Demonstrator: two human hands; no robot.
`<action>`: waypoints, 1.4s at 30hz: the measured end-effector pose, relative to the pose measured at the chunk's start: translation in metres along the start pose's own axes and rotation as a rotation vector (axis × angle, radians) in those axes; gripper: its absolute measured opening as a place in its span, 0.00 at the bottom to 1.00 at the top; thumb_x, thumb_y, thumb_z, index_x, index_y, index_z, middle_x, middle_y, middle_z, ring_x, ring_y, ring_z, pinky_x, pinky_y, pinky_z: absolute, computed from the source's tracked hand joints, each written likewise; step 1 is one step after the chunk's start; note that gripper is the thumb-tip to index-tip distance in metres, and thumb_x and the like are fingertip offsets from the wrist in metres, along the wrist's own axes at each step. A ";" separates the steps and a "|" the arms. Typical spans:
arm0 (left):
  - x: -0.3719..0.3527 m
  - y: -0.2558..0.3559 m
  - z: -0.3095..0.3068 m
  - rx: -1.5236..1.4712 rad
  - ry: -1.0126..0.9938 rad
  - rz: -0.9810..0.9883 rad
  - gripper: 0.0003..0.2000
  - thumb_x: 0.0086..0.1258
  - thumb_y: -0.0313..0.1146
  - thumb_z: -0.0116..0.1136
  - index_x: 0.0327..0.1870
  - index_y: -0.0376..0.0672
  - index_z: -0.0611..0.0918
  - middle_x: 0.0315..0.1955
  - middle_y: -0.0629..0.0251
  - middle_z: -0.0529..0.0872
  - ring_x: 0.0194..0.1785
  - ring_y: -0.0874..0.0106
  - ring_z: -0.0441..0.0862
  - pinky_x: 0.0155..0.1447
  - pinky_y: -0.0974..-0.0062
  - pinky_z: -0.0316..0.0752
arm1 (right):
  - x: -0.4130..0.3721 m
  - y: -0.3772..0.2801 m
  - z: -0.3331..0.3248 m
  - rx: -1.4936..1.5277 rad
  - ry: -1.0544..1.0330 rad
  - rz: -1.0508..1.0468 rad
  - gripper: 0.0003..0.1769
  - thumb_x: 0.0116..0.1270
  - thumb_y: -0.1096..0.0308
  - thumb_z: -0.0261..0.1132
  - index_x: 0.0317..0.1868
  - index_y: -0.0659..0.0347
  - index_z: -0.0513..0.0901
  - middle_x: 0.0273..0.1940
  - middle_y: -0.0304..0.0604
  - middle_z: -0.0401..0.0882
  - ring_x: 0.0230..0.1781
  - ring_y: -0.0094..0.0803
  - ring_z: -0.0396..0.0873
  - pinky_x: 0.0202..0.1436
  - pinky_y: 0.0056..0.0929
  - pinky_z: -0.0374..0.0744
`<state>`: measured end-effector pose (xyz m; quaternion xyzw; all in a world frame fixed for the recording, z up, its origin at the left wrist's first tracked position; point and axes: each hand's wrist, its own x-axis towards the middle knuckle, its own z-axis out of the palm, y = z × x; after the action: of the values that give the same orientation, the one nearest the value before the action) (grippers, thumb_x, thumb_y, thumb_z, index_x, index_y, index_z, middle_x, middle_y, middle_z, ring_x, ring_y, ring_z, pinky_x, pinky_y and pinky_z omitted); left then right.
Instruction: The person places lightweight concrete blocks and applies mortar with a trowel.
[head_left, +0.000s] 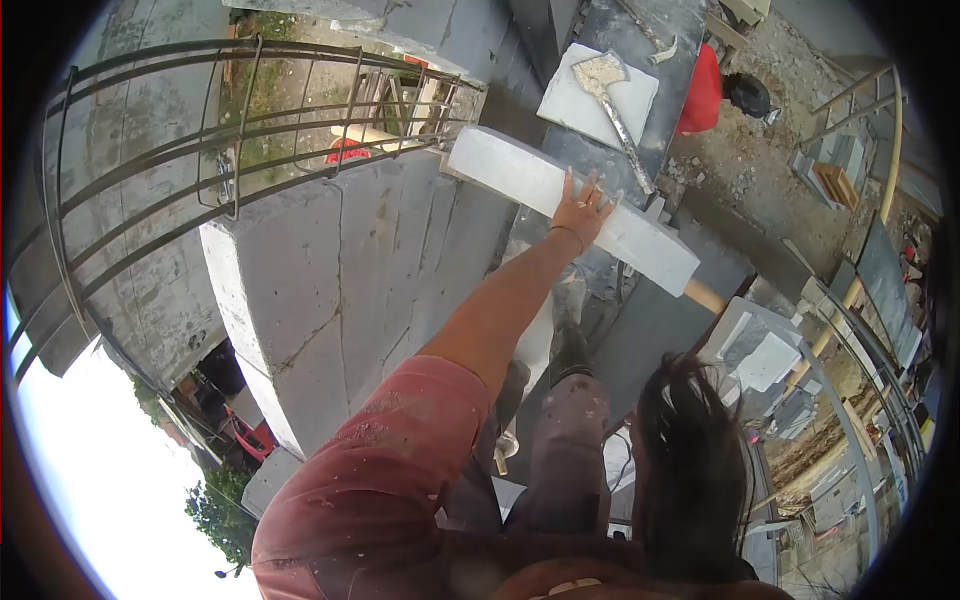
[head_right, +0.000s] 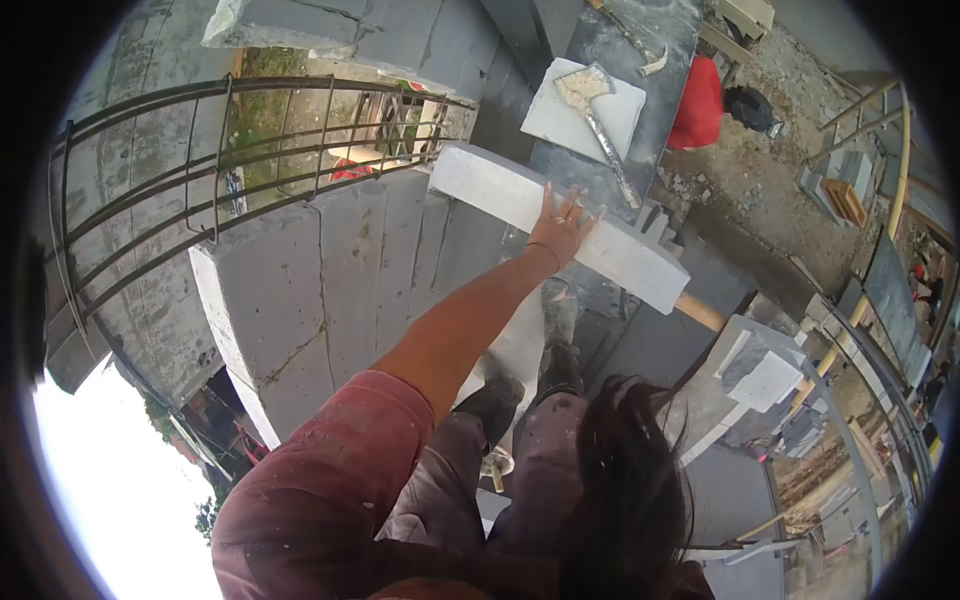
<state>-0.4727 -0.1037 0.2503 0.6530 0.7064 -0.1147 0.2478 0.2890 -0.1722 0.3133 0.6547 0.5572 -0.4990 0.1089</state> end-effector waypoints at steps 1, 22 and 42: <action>-0.010 0.005 -0.005 -0.040 0.072 -0.079 0.32 0.80 0.33 0.47 0.85 0.53 0.58 0.81 0.49 0.62 0.86 0.52 0.49 0.85 0.36 0.35 | 0.010 -0.024 0.025 0.020 -0.010 0.041 0.12 0.66 0.66 0.67 0.46 0.64 0.85 0.35 0.48 0.83 0.36 0.37 0.84 0.36 0.38 0.83; -0.752 0.302 -0.001 -1.540 -0.127 -1.223 0.36 0.71 0.56 0.58 0.76 0.45 0.73 0.63 0.47 0.84 0.67 0.54 0.82 0.72 0.53 0.73 | -0.183 -0.573 0.315 -1.101 -1.031 -0.859 0.31 0.69 0.40 0.68 0.46 0.65 0.90 0.38 0.61 0.89 0.46 0.50 0.87 0.52 0.43 0.79; -0.739 0.539 0.403 -1.443 0.299 -2.907 0.32 0.68 0.54 0.64 0.62 0.35 0.82 0.56 0.47 0.86 0.62 0.52 0.82 0.66 0.58 0.77 | -0.317 -0.386 0.577 -1.999 -1.158 -1.239 0.17 0.69 0.59 0.67 0.48 0.64 0.87 0.39 0.60 0.89 0.45 0.57 0.88 0.51 0.48 0.82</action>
<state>0.1539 -0.8742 0.3637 0.7663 -0.6134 -0.1583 -0.1072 -0.3040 -0.6351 0.4418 -0.3794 0.7636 -0.0471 0.5204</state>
